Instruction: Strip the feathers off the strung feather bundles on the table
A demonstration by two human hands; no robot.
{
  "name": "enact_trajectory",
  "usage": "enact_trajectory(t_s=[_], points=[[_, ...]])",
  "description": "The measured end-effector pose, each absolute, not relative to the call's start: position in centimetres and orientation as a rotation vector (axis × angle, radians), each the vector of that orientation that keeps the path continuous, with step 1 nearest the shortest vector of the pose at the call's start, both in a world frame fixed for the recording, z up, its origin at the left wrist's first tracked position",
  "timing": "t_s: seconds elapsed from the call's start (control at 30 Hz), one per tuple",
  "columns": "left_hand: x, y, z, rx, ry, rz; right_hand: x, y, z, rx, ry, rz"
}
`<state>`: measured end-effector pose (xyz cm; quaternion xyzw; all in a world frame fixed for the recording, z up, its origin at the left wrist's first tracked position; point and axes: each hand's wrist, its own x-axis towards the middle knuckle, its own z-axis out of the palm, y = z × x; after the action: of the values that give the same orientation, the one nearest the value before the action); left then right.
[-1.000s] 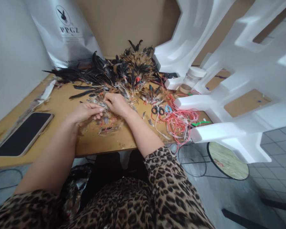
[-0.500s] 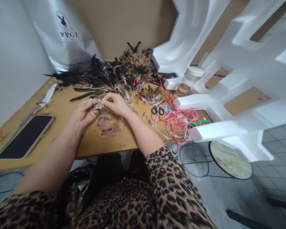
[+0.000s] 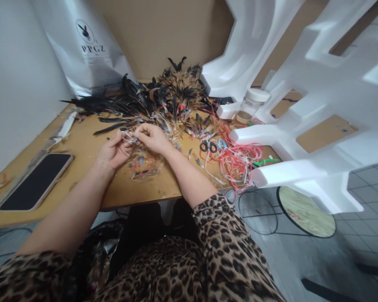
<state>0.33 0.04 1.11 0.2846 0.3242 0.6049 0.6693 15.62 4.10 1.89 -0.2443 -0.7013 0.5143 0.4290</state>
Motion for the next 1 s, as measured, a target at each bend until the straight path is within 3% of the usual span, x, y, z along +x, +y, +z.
enact_trajectory(t_s=[0.17, 0.4, 0.77, 1.0], points=[[0.3, 0.0, 1.4, 0.783, 0.809, 1.396, 15.9, 4.1, 1.7, -0.667, -1.896, 0.96], [1.9, -1.2, 1.9, 1.29, 1.338, 1.589, 15.6, 3.8, 1.8, -0.927, -1.97, 0.566], [3.7, -2.3, 0.5, 1.667, 1.448, 1.511, 14.8, 5.4, 0.4, -0.98, -1.566, 0.854], [2.9, -0.8, -0.1, 1.386, 1.447, 1.4, 15.6, 5.4, 1.2, -0.843, -1.517, 1.076]])
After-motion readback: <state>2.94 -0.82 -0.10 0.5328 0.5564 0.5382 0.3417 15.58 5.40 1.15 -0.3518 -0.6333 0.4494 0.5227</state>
